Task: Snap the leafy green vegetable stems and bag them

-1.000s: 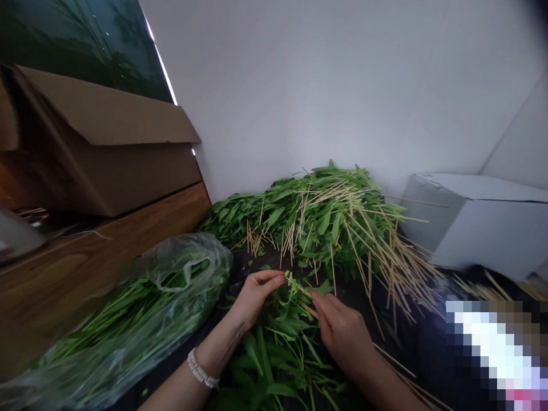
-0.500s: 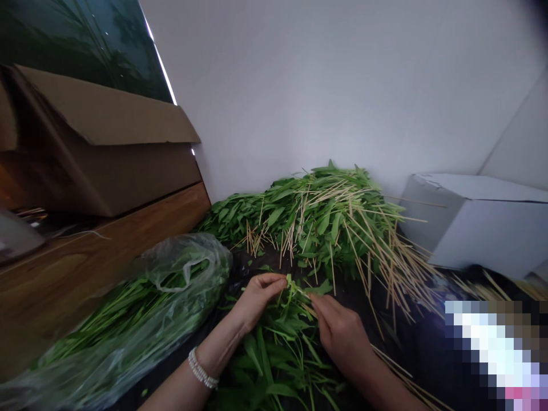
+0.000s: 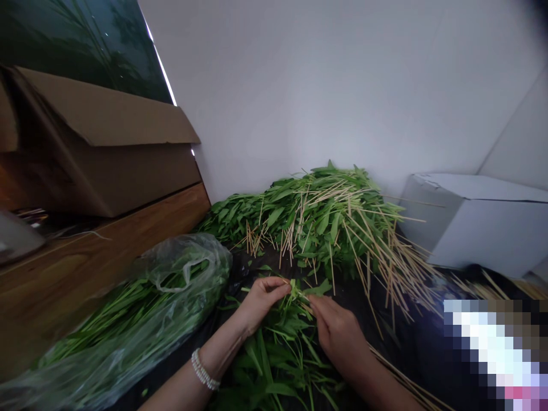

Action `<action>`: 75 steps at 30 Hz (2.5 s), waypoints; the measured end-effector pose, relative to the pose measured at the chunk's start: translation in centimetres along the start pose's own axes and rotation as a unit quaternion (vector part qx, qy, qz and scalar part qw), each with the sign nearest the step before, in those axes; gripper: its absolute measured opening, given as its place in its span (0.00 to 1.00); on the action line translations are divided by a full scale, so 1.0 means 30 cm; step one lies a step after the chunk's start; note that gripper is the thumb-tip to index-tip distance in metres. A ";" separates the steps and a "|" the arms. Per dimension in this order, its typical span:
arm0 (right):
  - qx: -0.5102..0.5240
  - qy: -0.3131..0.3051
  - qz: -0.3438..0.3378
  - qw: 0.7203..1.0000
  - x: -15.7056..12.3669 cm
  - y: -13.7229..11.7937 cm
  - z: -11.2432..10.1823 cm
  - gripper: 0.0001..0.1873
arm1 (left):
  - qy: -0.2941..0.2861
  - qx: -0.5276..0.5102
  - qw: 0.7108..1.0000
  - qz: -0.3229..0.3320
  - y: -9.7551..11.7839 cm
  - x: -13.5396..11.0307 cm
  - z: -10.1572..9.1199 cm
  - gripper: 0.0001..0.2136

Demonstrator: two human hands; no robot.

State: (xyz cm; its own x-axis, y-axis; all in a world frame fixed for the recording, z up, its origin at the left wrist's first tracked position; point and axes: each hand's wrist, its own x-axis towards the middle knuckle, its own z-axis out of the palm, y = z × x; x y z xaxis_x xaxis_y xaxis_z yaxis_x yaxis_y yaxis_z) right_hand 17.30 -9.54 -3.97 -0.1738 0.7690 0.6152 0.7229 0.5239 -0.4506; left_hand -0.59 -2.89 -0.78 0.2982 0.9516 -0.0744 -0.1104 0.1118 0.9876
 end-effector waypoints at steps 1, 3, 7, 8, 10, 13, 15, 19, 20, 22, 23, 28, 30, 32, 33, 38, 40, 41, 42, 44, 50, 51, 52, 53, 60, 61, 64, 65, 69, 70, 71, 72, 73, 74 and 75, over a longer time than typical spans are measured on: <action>-0.001 0.001 -0.002 1.000 0.001 0.001 0.000 0.17 | -0.004 0.005 1.000 0.005 0.000 0.000 0.001 0.11; -0.006 0.016 -0.007 1.000 0.007 0.005 -0.007 0.17 | -0.003 0.023 0.999 0.033 0.001 0.001 0.001 0.11; -0.031 0.126 -0.003 0.992 0.039 0.026 -0.055 0.14 | 0.065 0.117 0.977 0.168 0.008 0.009 -0.011 0.13; -0.042 0.159 0.003 0.986 0.048 0.032 -0.070 0.13 | 0.083 0.154 0.963 0.206 0.008 0.011 -0.014 0.12; -0.064 0.213 0.014 0.975 0.062 0.043 -0.094 0.11 | 0.089 0.228 0.933 0.263 0.006 0.013 -0.016 0.07; -0.076 0.228 0.016 0.971 0.069 0.049 -0.103 0.10 | 0.015 0.338 0.893 0.295 0.000 0.004 -0.008 0.04; -0.070 0.207 0.011 0.976 0.065 0.049 -0.094 0.10 | -0.053 0.415 0.858 0.298 -0.002 -0.010 0.000 0.05; -0.051 0.176 0.010 0.983 0.054 0.045 -0.074 0.12 | -0.148 0.525 0.781 0.304 0.000 -0.040 0.016 0.09; -0.047 0.172 0.013 0.984 0.052 0.045 -0.072 0.13 | -0.161 0.540 0.767 0.306 -0.001 -0.045 0.020 0.11; -0.041 0.163 0.021 0.985 0.051 0.045 -0.071 0.13 | -0.181 0.560 0.747 0.309 -0.005 -0.050 0.026 0.14; -0.040 0.160 0.024 0.986 0.051 0.045 -0.072 0.13 | -0.185 0.568 0.740 0.308 -0.009 -0.050 0.028 0.15; -0.033 0.147 0.026 0.988 0.052 0.038 -0.073 0.13 | -0.163 0.595 0.728 0.298 -0.033 -0.037 0.032 0.09; -0.032 0.142 0.028 0.989 0.052 0.035 -0.072 0.13 | -0.158 0.596 0.728 0.301 -0.037 -0.031 0.031 0.06; -0.034 0.140 0.028 0.989 0.051 0.034 -0.072 0.13 | -0.156 0.583 0.737 0.305 -0.037 -0.028 0.029 0.06; -0.036 0.142 0.028 0.989 0.051 0.034 -0.072 0.13 | -0.155 0.568 0.749 0.304 -0.036 -0.026 0.028 0.05; -0.035 0.146 0.023 0.988 0.053 0.038 -0.076 0.14 | -0.066 0.411 0.868 0.272 -0.016 -0.011 0.004 0.04; -0.033 0.146 0.024 0.988 0.054 0.037 -0.079 0.13 | 0.006 0.326 0.910 0.255 0.000 0.001 -0.014 0.07; -0.033 0.147 0.025 0.988 0.054 0.037 -0.080 0.13 | 0.040 0.283 0.926 0.246 0.008 0.006 -0.023 0.09; -0.033 0.147 0.026 0.988 0.054 0.037 -0.080 0.13 | 0.071 0.241 0.939 0.236 0.017 0.012 -0.032 0.11; -0.032 0.142 0.025 0.989 0.052 0.036 -0.079 0.13 | 0.116 0.163 0.956 0.215 0.033 0.021 -0.047 0.13; -0.003 0.073 -0.009 0.997 0.041 0.028 -0.061 0.14 | 0.123 0.028 0.983 0.136 0.041 0.022 -0.032 0.14; 0.004 0.056 -0.016 0.998 0.038 0.027 -0.057 0.15 | 0.116 0.019 0.985 0.126 0.040 0.019 -0.026 0.14; 0.009 0.042 -0.020 0.999 0.036 0.025 -0.053 0.15 | 0.110 0.014 0.987 0.120 0.039 0.016 -0.019 0.15; 0.012 0.030 -0.022 0.999 0.035 0.024 -0.050 0.15 | 0.104 0.011 0.988 0.116 0.038 0.013 -0.015 0.15; 0.018 0.012 -0.017 1.000 0.027 0.026 -0.041 0.16 | 0.072 0.007 0.993 0.095 0.030 0.006 -0.011 0.16; 0.017 0.013 -0.016 1.000 0.027 0.025 -0.041 0.16 | 0.070 0.007 0.993 0.093 0.028 0.006 -0.011 0.16; 0.013 0.012 -0.009 1.000 0.027 0.022 -0.042 0.16 | 0.067 0.005 0.994 0.091 0.023 0.006 -0.010 0.15; 0.012 0.010 -0.006 1.000 0.027 0.020 -0.042 0.17 | 0.067 0.004 0.994 0.090 0.022 0.006 -0.009 0.15; 0.014 0.008 -0.002 1.000 0.027 0.015 -0.042 0.17 | 0.067 0.002 0.994 0.086 0.021 0.006 -0.008 0.15; 0.014 0.008 -0.002 1.000 0.027 0.015 -0.041 0.17 | 0.068 0.003 0.994 0.086 0.020 0.007 -0.009 0.14; 0.014 0.008 -0.002 1.000 0.026 0.015 -0.040 0.17 | 0.070 0.006 0.994 0.086 0.019 0.008 -0.011 0.14; 0.013 0.007 -0.001 1.000 0.025 0.016 -0.038 0.16 | 0.074 0.011 0.993 0.086 0.017 0.009 -0.012 0.14; 0.012 0.007 0.000 1.000 0.024 0.017 -0.037 0.16 | 0.077 0.018 0.993 0.088 0.015 0.010 -0.014 0.14; 0.011 0.006 0.001 1.000 0.023 0.018 -0.035 0.16 | 0.080 0.026 0.992 0.090 0.014 0.011 -0.016 0.14; 0.012 0.005 0.002 1.000 0.022 0.018 -0.033 0.16 | 0.082 0.035 0.992 0.094 0.012 0.013 -0.018 0.13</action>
State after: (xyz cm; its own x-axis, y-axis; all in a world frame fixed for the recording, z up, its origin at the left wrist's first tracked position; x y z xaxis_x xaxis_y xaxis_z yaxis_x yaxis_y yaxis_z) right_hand 18.25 -9.11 -3.18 -0.1639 0.7678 0.6194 0.7073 0.5291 -0.4687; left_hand -1.02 -2.33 -0.52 0.1195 0.9881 0.0968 -0.0815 -0.0874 0.9928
